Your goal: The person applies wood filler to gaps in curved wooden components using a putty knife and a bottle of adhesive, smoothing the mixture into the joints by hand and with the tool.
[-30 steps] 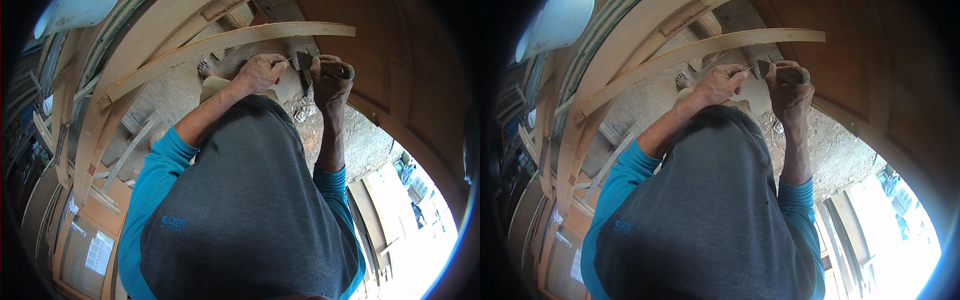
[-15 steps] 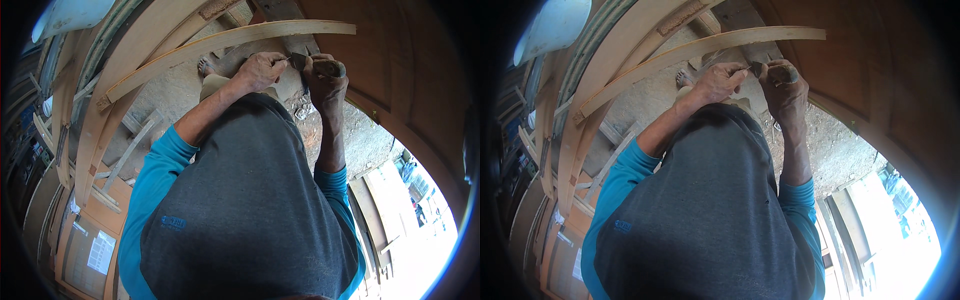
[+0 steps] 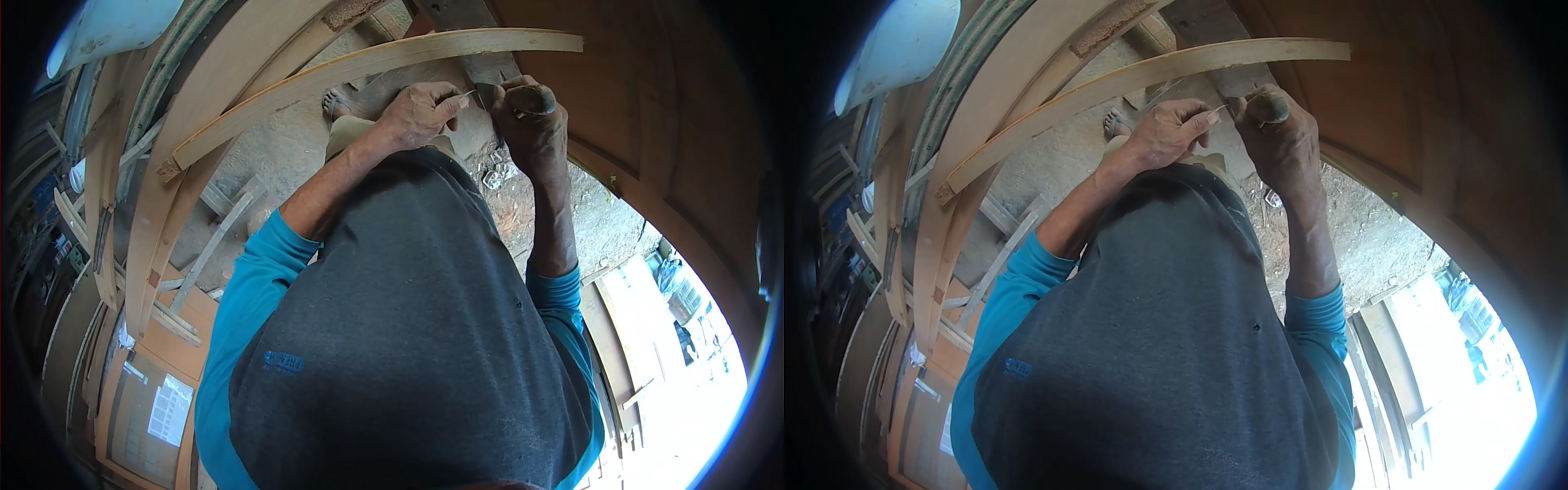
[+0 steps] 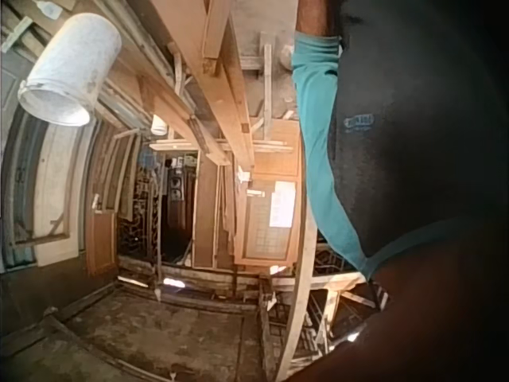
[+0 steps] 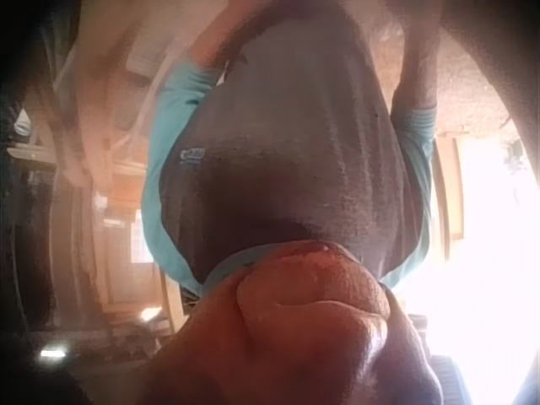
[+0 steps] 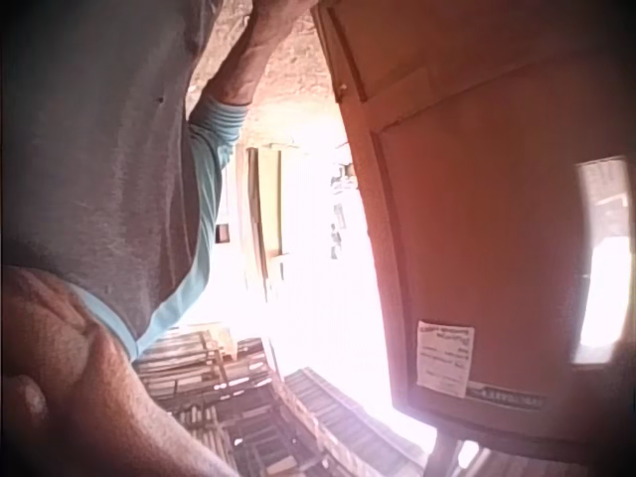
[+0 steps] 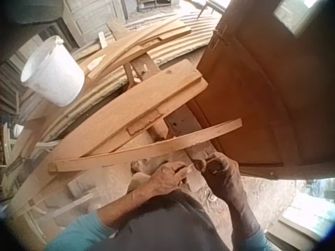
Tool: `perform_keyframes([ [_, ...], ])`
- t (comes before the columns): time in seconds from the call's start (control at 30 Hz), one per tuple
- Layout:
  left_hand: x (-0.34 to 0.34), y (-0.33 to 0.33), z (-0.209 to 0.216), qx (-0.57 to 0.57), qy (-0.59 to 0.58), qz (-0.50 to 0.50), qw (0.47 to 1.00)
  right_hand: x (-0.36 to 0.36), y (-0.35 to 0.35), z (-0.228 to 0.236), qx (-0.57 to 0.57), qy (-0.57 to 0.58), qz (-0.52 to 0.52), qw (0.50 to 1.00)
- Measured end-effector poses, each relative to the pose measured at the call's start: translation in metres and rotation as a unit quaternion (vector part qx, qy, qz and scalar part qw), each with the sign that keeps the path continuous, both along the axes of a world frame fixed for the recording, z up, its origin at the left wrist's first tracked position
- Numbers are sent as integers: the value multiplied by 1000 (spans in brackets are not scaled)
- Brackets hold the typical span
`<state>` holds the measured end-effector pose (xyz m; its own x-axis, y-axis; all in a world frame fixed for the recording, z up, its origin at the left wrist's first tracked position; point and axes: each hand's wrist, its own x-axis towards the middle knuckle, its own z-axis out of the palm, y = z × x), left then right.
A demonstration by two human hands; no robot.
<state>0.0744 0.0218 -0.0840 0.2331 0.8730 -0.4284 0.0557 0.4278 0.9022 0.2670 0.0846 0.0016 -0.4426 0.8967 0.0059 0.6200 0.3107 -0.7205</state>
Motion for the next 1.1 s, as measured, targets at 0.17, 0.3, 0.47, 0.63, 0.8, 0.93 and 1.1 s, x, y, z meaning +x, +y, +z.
perform_keyframes([
  [0.17,-3,-6,-5,23,-5,-4,1000,0,-4,-1,12,19,-5,1000],
  [0.3,-3,-4,-3,1,9,-12,1000,1,-7,-1,69,-11,56,996],
  [0.47,-10,-6,-15,14,27,-15,999,1,-10,7,15,-60,40,997],
  [0.63,-19,-5,-12,8,-1,-1,1000,8,1,9,-9,-70,66,995],
  [0.8,-20,-7,-1,-16,-48,18,999,18,8,15,-120,-60,-99,986],
  [0.93,-22,-13,5,10,-73,46,996,16,29,10,22,12,-72,997],
  [1.1,-36,-34,6,-15,-57,45,997,-45,117,19,266,-46,42,962],
])
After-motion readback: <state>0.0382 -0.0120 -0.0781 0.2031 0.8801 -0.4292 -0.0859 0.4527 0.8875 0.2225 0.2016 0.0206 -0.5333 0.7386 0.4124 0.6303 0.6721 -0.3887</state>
